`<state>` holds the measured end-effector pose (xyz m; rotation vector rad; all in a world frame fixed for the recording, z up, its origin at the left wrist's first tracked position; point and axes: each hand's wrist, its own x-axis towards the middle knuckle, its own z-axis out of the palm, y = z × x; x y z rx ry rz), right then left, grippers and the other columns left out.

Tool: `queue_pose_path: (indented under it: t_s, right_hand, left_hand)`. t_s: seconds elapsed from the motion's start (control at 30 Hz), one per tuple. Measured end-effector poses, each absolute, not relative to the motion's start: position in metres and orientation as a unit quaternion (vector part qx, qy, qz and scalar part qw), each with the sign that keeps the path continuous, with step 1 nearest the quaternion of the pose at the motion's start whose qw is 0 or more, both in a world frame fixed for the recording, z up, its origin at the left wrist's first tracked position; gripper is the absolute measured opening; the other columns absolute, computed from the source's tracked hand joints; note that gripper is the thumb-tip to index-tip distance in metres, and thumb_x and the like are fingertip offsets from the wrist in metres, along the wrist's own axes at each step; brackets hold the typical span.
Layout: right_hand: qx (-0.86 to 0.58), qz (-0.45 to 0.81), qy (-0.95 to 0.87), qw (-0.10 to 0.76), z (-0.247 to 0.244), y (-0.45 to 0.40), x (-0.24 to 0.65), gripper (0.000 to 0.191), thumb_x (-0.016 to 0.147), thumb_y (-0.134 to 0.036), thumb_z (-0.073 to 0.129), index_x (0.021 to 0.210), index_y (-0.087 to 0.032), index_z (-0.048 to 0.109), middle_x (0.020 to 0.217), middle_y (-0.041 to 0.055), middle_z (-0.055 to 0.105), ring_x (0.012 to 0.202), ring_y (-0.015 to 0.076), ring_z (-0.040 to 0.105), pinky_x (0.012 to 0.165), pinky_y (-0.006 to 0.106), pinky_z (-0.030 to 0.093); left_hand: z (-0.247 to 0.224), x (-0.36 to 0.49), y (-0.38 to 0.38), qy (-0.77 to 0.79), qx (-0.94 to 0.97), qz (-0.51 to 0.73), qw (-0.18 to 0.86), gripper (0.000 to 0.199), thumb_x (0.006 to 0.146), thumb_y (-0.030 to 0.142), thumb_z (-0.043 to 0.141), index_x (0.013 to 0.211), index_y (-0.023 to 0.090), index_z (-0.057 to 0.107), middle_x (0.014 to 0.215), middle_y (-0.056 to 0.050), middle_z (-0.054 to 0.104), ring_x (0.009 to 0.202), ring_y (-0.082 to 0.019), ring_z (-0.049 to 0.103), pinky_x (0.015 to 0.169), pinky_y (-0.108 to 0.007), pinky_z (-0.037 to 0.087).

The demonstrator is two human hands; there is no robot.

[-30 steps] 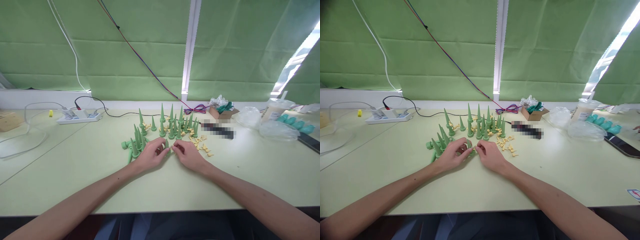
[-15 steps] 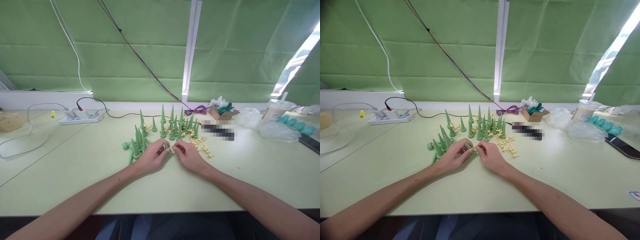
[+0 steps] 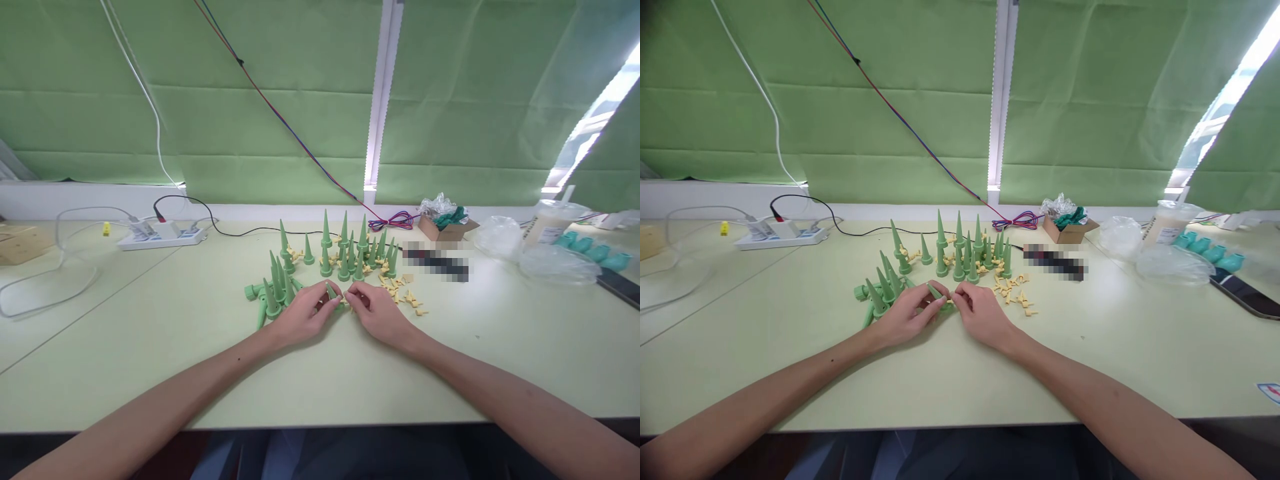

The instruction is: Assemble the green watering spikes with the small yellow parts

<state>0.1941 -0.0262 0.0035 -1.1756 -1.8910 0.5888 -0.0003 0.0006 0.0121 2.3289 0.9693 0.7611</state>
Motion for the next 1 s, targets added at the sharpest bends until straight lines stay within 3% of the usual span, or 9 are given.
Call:
queue_pose_path:
  t_s: [0.17, 0.43, 0.83, 1.0]
  right_hand:
    - [-0.465, 0.23, -0.754, 0.403, 0.0038, -0.026, 0.194, 0.021, 0.095, -0.025, 0.046, 0.077, -0.02, 0.054, 0.061, -0.003, 0.051, 0.056, 0.0135, 0.044, 0.056, 0.026, 0.031]
    - [-0.465, 0.225, -0.757, 0.399, 0.0042, -0.0259, 0.193, 0.021, 0.095, -0.026, 0.046, 0.077, -0.02, 0.055, 0.06, -0.0029, 0.052, 0.056, 0.0137, 0.045, 0.055, 0.026, 0.031]
    - [-0.494, 0.215, -0.75, 0.384, 0.0034, -0.0259, 0.193, 0.021, 0.098, -0.033, 0.044, 0.086, -0.021, 0.056, 0.062, -0.0029, 0.055, 0.057, 0.0141, 0.047, 0.056, 0.026, 0.031]
    - [-0.492, 0.196, -0.759, 0.379, 0.001, -0.0234, 0.1936, 0.027, 0.099, -0.031, 0.041, 0.076, -0.021, 0.051, 0.064, -0.0016, 0.055, 0.059, 0.0145, 0.048, 0.058, 0.026, 0.032]
  left_hand:
    - [0.0117, -0.0007, 0.0002, 0.342, 0.86, 0.283, 0.251, 0.028, 0.099, 0.039, 0.04, 0.101, 0.018, 0.06, 0.076, -0.001, 0.06, 0.06, -0.014, 0.051, 0.057, -0.026, 0.042]
    - [0.0115, -0.0016, 0.0, 0.347, 0.866, 0.281, 0.226, 0.027, 0.099, 0.038, 0.04, 0.102, 0.019, 0.059, 0.067, 0.002, 0.053, 0.056, -0.013, 0.043, 0.052, -0.025, 0.034]
    - [0.0125, 0.002, -0.0005, 0.365, 0.854, 0.309, 0.204, 0.023, 0.099, 0.037, 0.041, 0.1, 0.019, 0.057, 0.066, 0.003, 0.051, 0.056, -0.013, 0.045, 0.054, -0.025, 0.036]
    - [0.0117, 0.0023, -0.0003, 0.36, 0.854, 0.318, 0.202, 0.023, 0.098, 0.036, 0.042, 0.1, 0.019, 0.057, 0.066, 0.003, 0.052, 0.056, -0.012, 0.046, 0.054, -0.025, 0.036]
